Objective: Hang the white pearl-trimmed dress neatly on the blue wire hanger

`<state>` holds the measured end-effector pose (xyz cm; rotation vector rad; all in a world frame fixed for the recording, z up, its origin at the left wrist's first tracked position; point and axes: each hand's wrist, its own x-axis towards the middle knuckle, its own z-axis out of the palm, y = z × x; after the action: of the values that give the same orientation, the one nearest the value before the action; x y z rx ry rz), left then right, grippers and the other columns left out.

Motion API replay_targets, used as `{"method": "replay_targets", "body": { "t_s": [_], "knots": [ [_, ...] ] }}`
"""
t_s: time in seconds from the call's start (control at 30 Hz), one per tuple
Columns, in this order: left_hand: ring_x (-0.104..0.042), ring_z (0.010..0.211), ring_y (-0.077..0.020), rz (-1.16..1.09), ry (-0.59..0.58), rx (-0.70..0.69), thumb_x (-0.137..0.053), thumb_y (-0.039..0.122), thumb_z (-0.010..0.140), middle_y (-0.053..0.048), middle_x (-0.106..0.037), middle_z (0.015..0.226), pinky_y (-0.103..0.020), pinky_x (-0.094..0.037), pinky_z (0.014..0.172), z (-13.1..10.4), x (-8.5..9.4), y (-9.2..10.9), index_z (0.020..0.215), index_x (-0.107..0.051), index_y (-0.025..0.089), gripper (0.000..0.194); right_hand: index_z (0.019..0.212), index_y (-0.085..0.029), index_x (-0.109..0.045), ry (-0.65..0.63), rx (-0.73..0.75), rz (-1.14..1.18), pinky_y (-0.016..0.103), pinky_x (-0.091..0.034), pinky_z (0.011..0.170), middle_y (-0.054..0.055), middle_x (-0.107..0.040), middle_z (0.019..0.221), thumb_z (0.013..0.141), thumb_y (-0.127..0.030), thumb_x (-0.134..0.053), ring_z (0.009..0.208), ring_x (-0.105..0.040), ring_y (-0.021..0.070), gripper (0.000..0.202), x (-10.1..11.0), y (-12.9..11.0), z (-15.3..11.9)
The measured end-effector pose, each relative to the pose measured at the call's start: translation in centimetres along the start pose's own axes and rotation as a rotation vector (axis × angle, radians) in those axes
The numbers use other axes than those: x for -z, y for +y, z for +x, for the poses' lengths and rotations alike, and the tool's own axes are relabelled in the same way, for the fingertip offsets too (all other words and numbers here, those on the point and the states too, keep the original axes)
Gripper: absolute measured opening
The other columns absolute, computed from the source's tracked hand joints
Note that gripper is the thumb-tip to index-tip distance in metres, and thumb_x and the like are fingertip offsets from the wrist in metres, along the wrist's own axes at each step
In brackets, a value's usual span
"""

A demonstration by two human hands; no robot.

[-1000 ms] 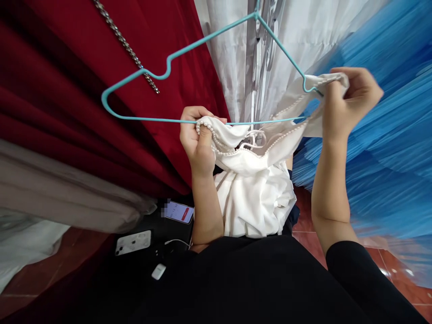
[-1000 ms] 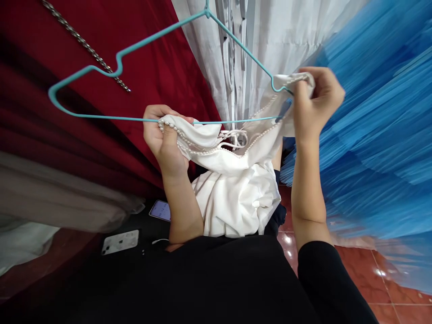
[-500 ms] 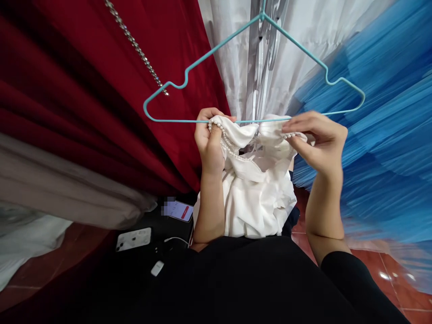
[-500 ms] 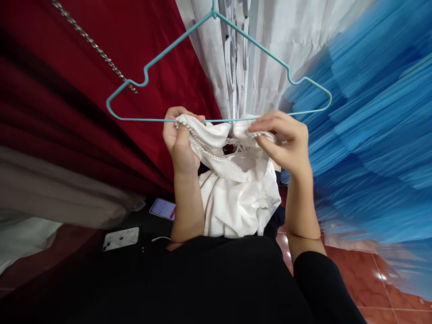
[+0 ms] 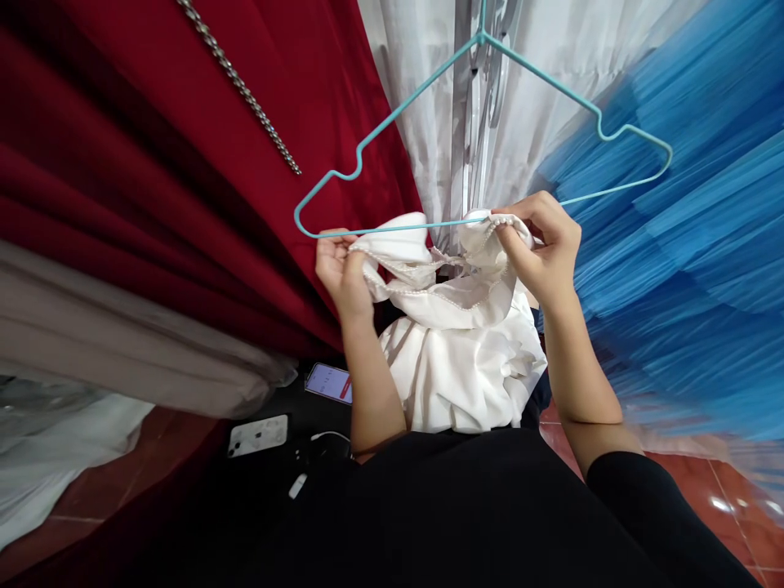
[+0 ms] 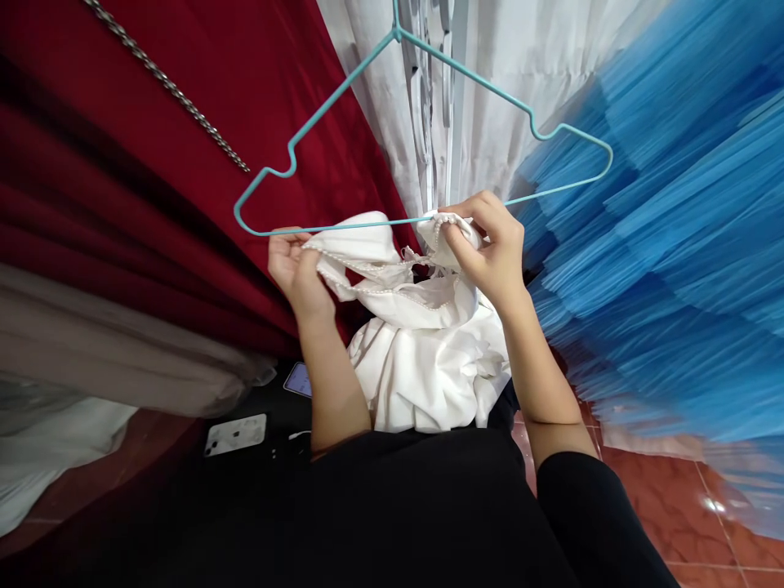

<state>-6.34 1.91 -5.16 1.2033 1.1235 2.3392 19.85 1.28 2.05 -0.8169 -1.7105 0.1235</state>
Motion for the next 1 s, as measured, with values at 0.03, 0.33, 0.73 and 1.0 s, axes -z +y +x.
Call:
{"method": "replay_targets", "body": {
  "t_s": [0.03,0.33,0.73,1.0],
  "knots": [
    [-0.062,0.075,-0.0152,0.049,0.025,0.028,-0.077,0.037,0.084,0.0,-0.057,0.077,-0.036,-0.051,0.076,0.7,1.1,-0.3,0.082,-0.058,0.02,0.026,0.094,-0.025,-0.075,-0.004,-0.012,-0.007,0.033,-0.052,0.072,0.0,-0.069,0.087,0.095,-0.027,-0.065,0.081,-0.064,0.014,0.01,0.0,0.0,0.1],
    [-0.058,0.073,-0.0114,0.154,0.095,-0.169,-0.062,-0.005,0.077,0.002,-0.056,0.079,-0.031,-0.046,0.069,6.1,1.1,5.9,0.08,-0.058,0.019,0.025,0.098,-0.024,-0.075,-0.007,0.006,0.005,0.031,-0.048,0.067,0.0,-0.068,0.089,0.095,-0.022,-0.065,0.079,-0.062,0.014,0.011,-0.2,0.3,-0.2],
    [-0.06,0.085,-0.0079,-0.011,-0.234,-0.201,-0.071,-0.001,0.092,0.001,-0.059,0.096,-0.025,-0.049,0.078,5.0,-5.6,11.5,0.099,-0.065,0.016,0.019,0.095,-0.025,-0.075,0.028,0.045,0.022,0.029,-0.047,0.067,-0.002,-0.068,0.087,0.096,-0.025,-0.066,0.079,-0.061,0.0122,0.009,-0.4,0.4,-0.2],
    [-0.075,0.078,-0.0193,-0.099,-0.749,0.653,-0.056,0.057,0.102,-0.011,-0.078,0.095,-0.029,-0.058,0.068,-1.6,-4.2,8.5,0.104,-0.072,0.015,0.045,0.1,-0.026,-0.074,0.018,0.045,0.002,0.03,-0.049,0.07,-0.002,-0.069,0.091,0.097,-0.023,-0.062,0.084,-0.064,0.0128,0.012,-0.5,0.7,-0.5]
  ]
}}
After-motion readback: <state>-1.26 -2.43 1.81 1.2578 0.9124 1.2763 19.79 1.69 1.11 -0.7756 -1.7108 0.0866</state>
